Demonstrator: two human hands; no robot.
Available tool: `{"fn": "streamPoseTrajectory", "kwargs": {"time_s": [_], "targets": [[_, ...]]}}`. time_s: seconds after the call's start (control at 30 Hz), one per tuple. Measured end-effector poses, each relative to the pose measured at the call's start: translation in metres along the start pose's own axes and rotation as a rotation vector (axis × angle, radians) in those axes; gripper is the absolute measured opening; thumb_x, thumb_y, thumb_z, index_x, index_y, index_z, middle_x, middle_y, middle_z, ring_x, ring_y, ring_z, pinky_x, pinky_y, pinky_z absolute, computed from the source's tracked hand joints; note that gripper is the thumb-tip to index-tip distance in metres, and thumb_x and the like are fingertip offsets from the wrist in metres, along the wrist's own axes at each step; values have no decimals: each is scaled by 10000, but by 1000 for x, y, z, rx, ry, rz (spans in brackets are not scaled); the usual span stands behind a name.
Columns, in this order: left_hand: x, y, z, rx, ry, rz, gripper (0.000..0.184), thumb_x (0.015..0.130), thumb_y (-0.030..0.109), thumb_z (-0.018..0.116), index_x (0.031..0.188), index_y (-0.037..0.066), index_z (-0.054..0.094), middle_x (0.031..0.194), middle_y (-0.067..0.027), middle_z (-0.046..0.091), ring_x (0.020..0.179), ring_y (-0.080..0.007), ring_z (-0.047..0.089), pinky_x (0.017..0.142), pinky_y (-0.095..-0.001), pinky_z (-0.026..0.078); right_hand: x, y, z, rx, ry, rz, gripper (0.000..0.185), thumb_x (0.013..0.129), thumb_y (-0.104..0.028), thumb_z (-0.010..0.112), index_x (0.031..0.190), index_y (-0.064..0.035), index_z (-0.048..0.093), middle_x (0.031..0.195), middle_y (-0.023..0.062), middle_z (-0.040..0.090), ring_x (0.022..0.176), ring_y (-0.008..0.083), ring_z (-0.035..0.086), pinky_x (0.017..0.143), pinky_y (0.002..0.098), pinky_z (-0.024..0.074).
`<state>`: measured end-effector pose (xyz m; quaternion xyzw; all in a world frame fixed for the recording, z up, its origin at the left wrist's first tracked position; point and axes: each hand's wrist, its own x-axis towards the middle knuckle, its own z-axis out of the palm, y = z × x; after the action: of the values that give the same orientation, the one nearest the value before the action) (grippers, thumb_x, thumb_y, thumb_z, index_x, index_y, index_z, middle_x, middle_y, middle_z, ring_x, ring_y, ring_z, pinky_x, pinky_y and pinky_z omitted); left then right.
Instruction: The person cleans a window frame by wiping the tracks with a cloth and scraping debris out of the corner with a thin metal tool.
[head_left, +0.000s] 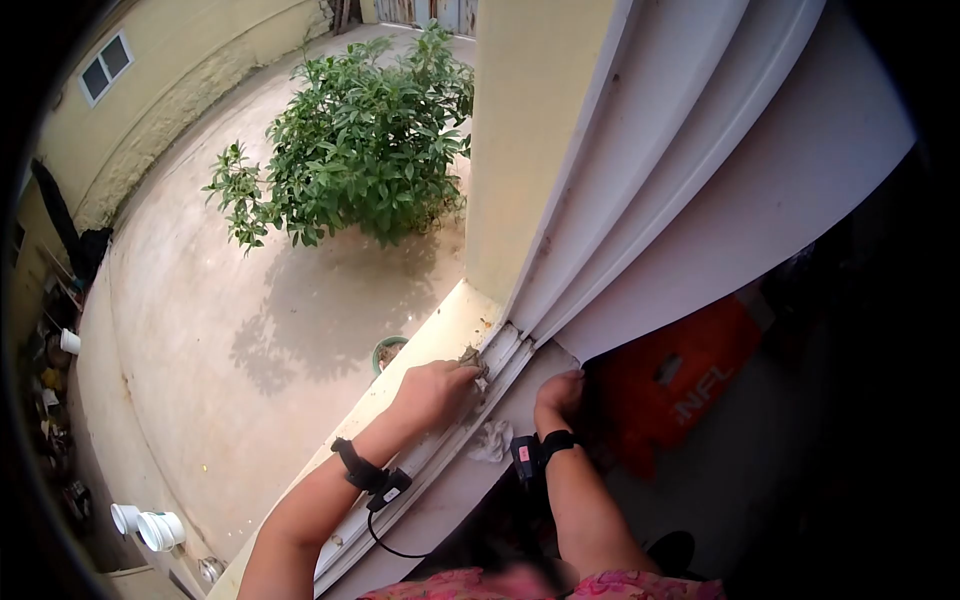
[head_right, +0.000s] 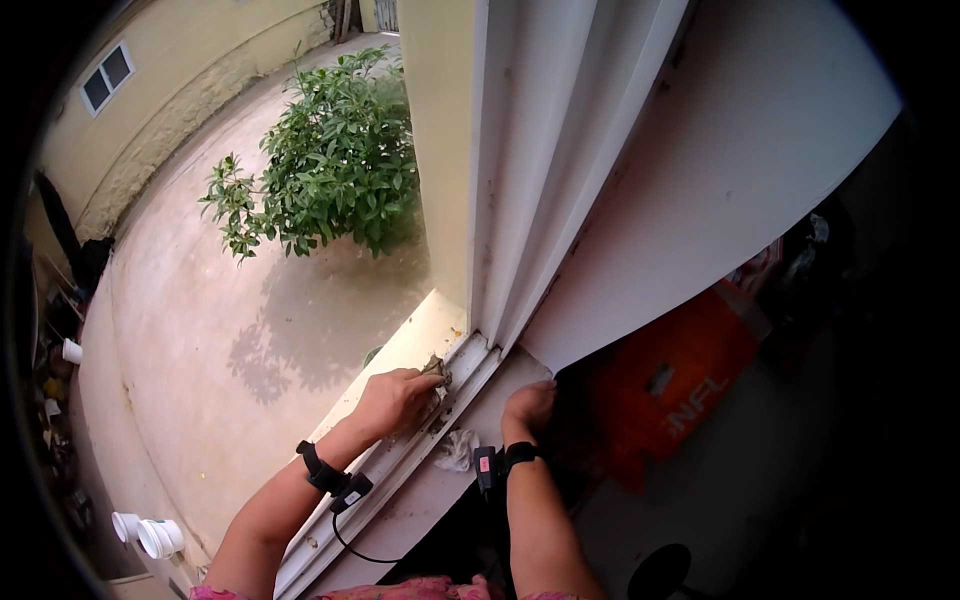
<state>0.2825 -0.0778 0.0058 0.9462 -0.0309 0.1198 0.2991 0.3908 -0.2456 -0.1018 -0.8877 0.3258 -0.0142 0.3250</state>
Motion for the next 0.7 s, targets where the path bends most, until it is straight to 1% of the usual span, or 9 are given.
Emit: {"fn": "streamPoseTrajectory", "kwargs": {"time_s": [0.1, 0.13, 0.2, 0.23, 0.3, 0.43, 0.5, 0.63, 0.7], "targets": [[24, -1, 10, 30, -12, 23, 258, 687, 70, 547, 939, 92, 600, 796, -102, 536, 715, -278, 552, 598, -348, 465, 3, 2, 2, 7, -21, 19, 539, 907, -319, 192, 840, 57, 572, 835, 283, 580, 806, 437, 562, 744, 492, 451], [31, -4, 17, 27, -17, 22, 258, 687, 70, 547, 939, 92, 600, 796, -102, 536, 715, -278, 552, 598, -348, 465, 3, 3, 3, 24, -24, 27, 538, 906, -324, 189, 857, 54, 569, 848, 283, 579, 816, 438, 560, 750, 494, 448], [42, -15, 34, 49, -36, 110, 288, 678, 71, 537, 960, 73, 593, 852, -108, 503, 783, -264, 527, 645, -334, 461, 4, 3, 2, 6, -38, 33, 535, 906, -326, 187, 872, 49, 567, 860, 282, 578, 824, 441, 557, 754, 498, 445], [42, -19, 40, 45, -39, 110, 288, 678, 71, 537, 960, 73, 593, 852, -108, 503, 783, -264, 527, 645, -334, 461, 4, 2, 1, -8, -53, 37, 533, 906, -329, 184, 887, 43, 565, 873, 281, 576, 832, 443, 554, 757, 501, 442], [41, -24, 48, 232, -89, 156, 187, 690, 83, 511, 854, 36, 589, 883, -96, 474, 829, -240, 495, 664, -331, 452, 0, -3, -4, -19, -48, 45, 533, 906, -330, 182, 891, 42, 564, 884, 281, 574, 841, 442, 551, 763, 501, 438], [23, -28, 42, 295, -101, 115, 135, 698, 91, 497, 788, 41, 584, 879, -90, 469, 820, -234, 480, 652, -331, 450, 1, -4, -6, -43, -105, 46, 531, 906, -332, 181, 907, 48, 553, 902, 285, 569, 859, 437, 546, 780, 494, 430], [14, -30, 35, 212, -210, 71, 100, 691, 89, 508, 742, 47, 583, 858, -97, 468, 825, -241, 479, 646, -336, 448, 2, -1, -1, -14, -73, 45, 531, 906, -330, 184, 907, 51, 554, 902, 286, 568, 860, 434, 547, 781, 493, 431], [-9, -30, 23, 60, -113, 16, 80, 689, 75, 522, 729, 43, 583, 825, -115, 477, 782, -265, 492, 633, -351, 445, -2, -5, -7, -12, -43, 35, 531, 905, -327, 195, 909, 58, 560, 896, 288, 569, 851, 430, 553, 768, 486, 439], [-19, -33, 14, -79, -180, -96, 110, 722, 63, 546, 808, 41, 611, 849, -122, 506, 754, -293, 516, 645, -361, 442, -1, -5, -4, -2, -30, 22, 529, 905, -324, 198, 905, 60, 563, 892, 287, 570, 846, 428, 556, 762, 483, 443]]}}
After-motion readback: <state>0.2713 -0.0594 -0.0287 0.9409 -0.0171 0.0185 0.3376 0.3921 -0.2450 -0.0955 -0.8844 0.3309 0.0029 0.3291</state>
